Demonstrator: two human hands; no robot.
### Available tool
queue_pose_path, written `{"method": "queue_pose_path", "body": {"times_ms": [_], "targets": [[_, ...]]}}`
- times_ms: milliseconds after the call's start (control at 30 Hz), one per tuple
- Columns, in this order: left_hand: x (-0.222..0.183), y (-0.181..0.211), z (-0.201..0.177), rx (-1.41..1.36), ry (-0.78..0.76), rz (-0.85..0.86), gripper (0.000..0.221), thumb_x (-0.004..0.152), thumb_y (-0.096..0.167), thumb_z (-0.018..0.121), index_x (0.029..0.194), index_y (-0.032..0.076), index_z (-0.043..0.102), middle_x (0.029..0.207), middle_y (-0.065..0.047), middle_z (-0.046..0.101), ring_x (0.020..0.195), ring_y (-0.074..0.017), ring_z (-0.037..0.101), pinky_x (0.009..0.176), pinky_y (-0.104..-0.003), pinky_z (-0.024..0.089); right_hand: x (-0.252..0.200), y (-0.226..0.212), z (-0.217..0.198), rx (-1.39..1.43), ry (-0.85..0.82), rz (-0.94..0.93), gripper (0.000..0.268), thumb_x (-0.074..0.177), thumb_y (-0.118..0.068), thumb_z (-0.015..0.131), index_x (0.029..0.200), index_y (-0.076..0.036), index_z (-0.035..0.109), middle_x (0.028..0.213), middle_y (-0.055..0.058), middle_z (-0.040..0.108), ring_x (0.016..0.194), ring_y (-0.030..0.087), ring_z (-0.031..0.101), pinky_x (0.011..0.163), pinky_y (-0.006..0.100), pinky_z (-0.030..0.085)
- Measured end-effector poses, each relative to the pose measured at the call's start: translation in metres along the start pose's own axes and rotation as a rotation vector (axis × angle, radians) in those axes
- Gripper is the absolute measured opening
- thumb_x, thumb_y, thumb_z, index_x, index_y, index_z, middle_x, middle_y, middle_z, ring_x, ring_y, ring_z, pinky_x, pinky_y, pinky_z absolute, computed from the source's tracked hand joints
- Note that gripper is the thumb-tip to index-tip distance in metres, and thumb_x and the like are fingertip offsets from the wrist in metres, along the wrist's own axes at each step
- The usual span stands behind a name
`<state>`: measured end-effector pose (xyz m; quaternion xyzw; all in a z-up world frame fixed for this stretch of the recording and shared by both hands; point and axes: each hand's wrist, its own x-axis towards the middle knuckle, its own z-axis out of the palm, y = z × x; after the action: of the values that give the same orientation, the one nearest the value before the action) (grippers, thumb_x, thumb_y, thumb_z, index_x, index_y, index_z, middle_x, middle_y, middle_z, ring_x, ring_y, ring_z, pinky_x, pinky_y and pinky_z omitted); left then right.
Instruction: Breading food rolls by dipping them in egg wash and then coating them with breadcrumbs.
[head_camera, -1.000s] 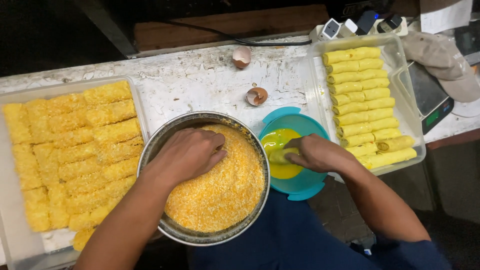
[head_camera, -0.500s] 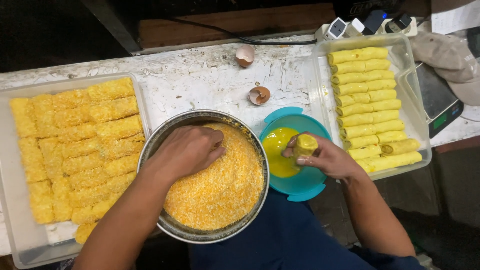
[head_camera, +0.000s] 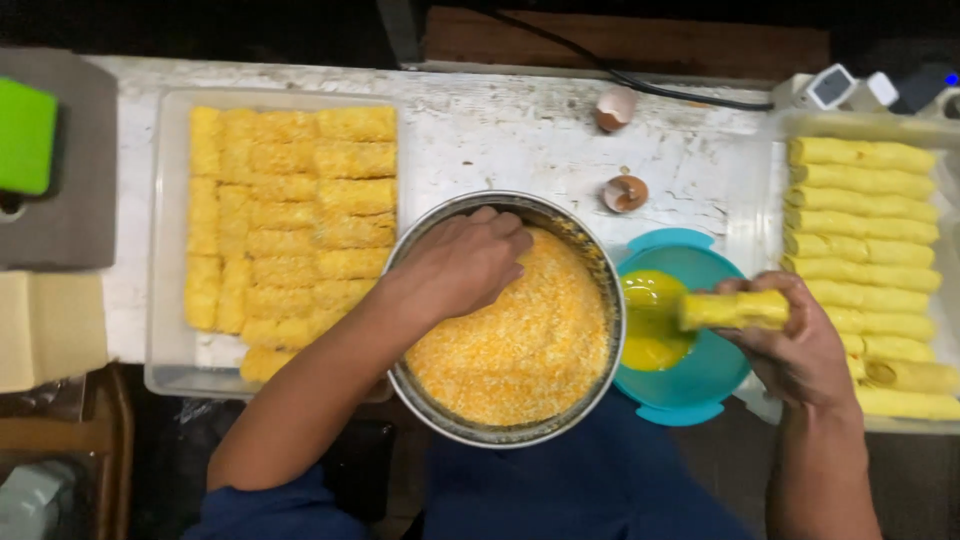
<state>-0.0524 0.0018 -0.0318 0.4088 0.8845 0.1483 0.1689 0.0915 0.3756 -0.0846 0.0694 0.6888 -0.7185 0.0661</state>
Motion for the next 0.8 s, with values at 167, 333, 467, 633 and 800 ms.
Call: {"method": "queue_pose_path", "body": {"times_ms": [167,333,467,633,800], "targets": [[-0.004,-0.001,0.0,-0.194,-0.386,-0.235,0.058,0.095,0.001,0.034,0.152,0.004,0.024,0.154,-0.019,0.03,0.128,-0.0384,0.037,0.102,-0.048,0.039,-0.003,-0.011,0.003,0.516,-0.183,-0.008,0.023,0.095,-0.012,0.064,0.117,-0.004,0.062,0.119,0.023,0.059,0.117,0.047,0.058,0.08,0.05,0.056],[0.012,-0.011,0.015,-0.302,-0.387,-0.25,0.048,0.104,0.027,0.027,0.149,0.009,0.027,0.146,-0.016,0.032,0.131,-0.0366,0.036,0.107,-0.045,0.032,0.011,-0.073,0.113,-0.087,-0.372,-0.316,0.013,0.095,-0.012,0.057,0.105,-0.005,0.059,0.115,0.019,0.066,0.114,0.038,0.068,0.1,0.047,0.054],[0.02,-0.004,-0.001,-0.43,-0.415,-0.313,0.054,0.104,0.033,0.03,0.153,0.012,0.028,0.16,-0.014,0.027,0.144,-0.0304,0.031,0.116,-0.044,0.026,0.021,-0.09,0.186,-0.554,-0.754,-0.73,0.014,0.095,-0.008,0.05,0.099,0.002,0.059,0.112,0.02,0.063,0.12,0.038,0.06,0.1,0.042,0.051],[0.032,-0.004,-0.008,-0.517,-0.478,-0.393,0.061,0.098,0.048,0.03,0.148,0.013,0.039,0.155,-0.01,0.037,0.14,-0.0274,0.038,0.113,-0.043,0.031,-0.003,-0.098,0.163,-0.431,-0.676,-0.759,0.013,0.092,-0.006,0.053,0.095,0.003,0.063,0.097,0.016,0.067,0.1,0.03,0.071,0.096,0.042,0.057],[0.033,0.011,-0.028,-0.737,-0.627,-0.558,0.077,0.091,0.055,0.039,0.152,0.008,0.032,0.161,-0.011,0.026,0.146,-0.0305,0.03,0.119,-0.045,0.028,-0.026,-0.049,0.084,-0.333,-0.327,-0.555,0.005,0.088,-0.003,0.058,0.093,-0.005,0.06,0.093,0.012,0.07,0.099,0.03,0.074,0.097,0.045,0.063]]}}
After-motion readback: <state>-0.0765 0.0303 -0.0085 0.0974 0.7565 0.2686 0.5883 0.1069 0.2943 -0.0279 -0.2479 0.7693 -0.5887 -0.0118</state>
